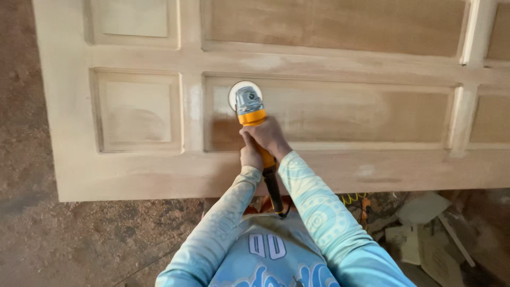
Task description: The person uses a handheld electric sander to smooth the surface of a large wooden door. They systematically move the tool across the flat panels and the raised frame sections, generating wood dust as they work.
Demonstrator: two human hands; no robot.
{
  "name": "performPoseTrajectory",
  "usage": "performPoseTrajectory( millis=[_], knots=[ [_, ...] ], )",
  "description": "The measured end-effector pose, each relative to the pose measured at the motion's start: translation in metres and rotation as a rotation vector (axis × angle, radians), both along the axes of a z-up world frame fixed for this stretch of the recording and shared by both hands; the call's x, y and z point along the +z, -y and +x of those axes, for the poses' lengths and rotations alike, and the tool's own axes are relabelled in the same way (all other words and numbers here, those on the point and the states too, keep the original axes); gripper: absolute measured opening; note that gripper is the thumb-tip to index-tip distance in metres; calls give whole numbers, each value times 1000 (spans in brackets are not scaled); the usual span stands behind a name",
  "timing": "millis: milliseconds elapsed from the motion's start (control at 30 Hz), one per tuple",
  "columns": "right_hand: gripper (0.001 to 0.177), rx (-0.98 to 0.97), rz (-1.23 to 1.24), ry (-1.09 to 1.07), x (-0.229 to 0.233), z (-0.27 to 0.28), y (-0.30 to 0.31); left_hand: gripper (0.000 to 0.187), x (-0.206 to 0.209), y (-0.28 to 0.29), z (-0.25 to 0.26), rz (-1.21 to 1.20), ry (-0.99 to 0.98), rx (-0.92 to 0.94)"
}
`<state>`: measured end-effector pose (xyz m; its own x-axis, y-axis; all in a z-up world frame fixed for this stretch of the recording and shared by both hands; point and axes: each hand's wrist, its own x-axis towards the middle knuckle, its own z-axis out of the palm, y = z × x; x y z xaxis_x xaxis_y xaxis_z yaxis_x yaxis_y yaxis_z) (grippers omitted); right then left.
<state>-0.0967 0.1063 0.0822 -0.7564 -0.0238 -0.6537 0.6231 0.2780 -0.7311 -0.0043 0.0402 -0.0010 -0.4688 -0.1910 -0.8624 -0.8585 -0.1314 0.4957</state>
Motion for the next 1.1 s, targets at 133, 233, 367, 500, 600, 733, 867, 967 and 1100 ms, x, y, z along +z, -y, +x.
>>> performPoseTrajectory(
  millis=[133,233,367,500,600,733,867,967,1100],
  knots=[
    [22,-45,-27,4,-1,6,-67,108,10,-66,8,41,-59,-35],
    [21,-6,19,18,1,8,-107,104,22,-102,6,75,-38,-54],
    [20,-79,-16,62,6,8,-153,102,34,-144,1,58,-35,-147],
    [22,-124,-16,65,6,9,-200,102,34,-190,-1,61,-24,-136],
    [24,-163,-39,112,-1,12,-237,101,22,-225,1,24,37,-198],
    [23,-53,152,111,-17,16,-292,94,3,-277,7,-108,9,-446],
    [21,-268,-23,176,-26,28,-340,89,3,-325,8,-176,-137,-585],
    [14,-343,-11,123,-25,37,-386,106,18,-361,0,-10,167,-529],
    [23,-551,-89,19,-17,53,-434,107,44,-399,-7,-15,108,-634]
  ],
)
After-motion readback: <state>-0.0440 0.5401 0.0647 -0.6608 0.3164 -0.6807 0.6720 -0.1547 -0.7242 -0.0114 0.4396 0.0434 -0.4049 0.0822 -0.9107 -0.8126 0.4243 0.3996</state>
